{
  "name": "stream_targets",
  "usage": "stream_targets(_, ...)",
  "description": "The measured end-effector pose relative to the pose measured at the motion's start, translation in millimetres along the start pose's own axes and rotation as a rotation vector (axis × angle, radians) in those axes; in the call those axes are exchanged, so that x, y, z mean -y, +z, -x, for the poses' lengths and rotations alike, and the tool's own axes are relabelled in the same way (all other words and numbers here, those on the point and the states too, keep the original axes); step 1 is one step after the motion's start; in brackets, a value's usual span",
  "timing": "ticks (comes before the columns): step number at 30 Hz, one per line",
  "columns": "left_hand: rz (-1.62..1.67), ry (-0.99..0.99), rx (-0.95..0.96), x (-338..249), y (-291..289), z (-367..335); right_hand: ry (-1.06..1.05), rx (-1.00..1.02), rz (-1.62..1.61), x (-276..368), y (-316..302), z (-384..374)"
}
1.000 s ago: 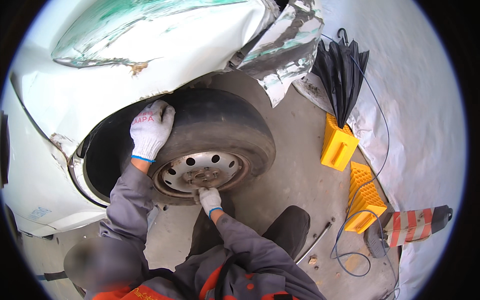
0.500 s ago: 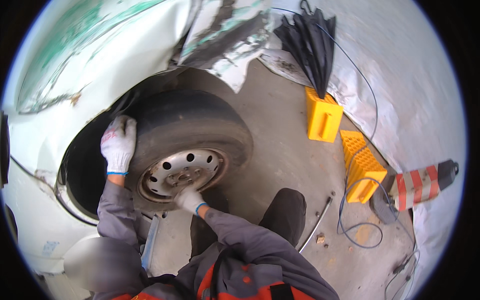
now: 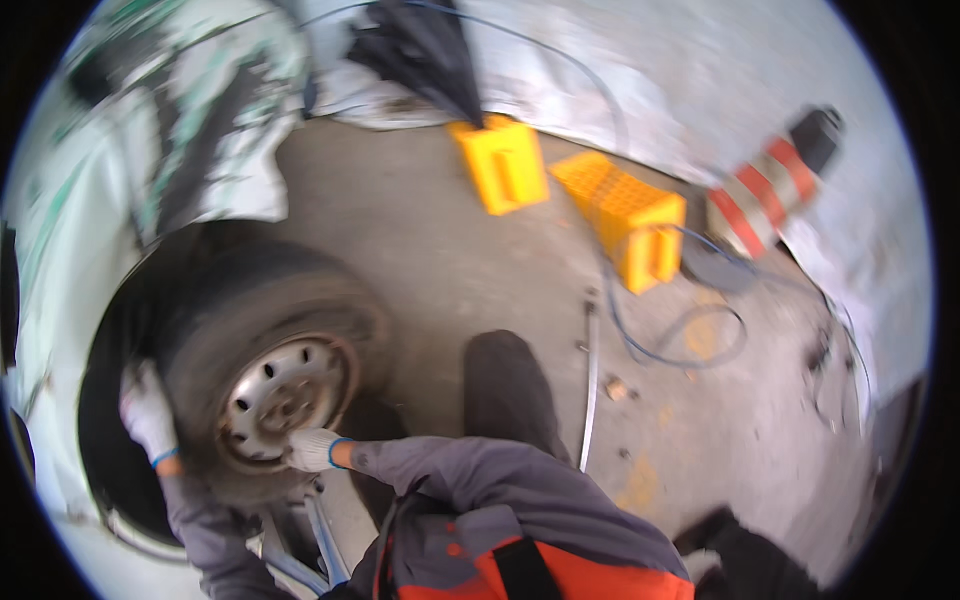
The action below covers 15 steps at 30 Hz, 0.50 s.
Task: The person removes a damaged tire from a white van using a lug wrench, then mounts a spare tire onto the hub. They hand-tighten the lug nuts and then use the lug wrench to fully tighten them in sequence.
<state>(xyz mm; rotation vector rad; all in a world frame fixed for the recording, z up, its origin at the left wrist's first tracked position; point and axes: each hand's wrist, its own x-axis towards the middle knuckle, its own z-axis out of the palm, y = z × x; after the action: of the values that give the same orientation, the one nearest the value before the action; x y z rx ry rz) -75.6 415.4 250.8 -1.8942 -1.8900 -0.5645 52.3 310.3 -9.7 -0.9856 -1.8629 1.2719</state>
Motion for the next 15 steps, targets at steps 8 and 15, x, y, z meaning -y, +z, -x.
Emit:
stream_targets(8,-0.030,-0.078,0.050,43.0,-1.6,-4.9,0.711,-0.975,0.335,-87.1,-246.4,252.8)
stream_targets(15,-0.019,-0.073,0.110,79.4,14.3,-20.3,1.897,-1.072,0.242,-207.1,-87.6,552.4)
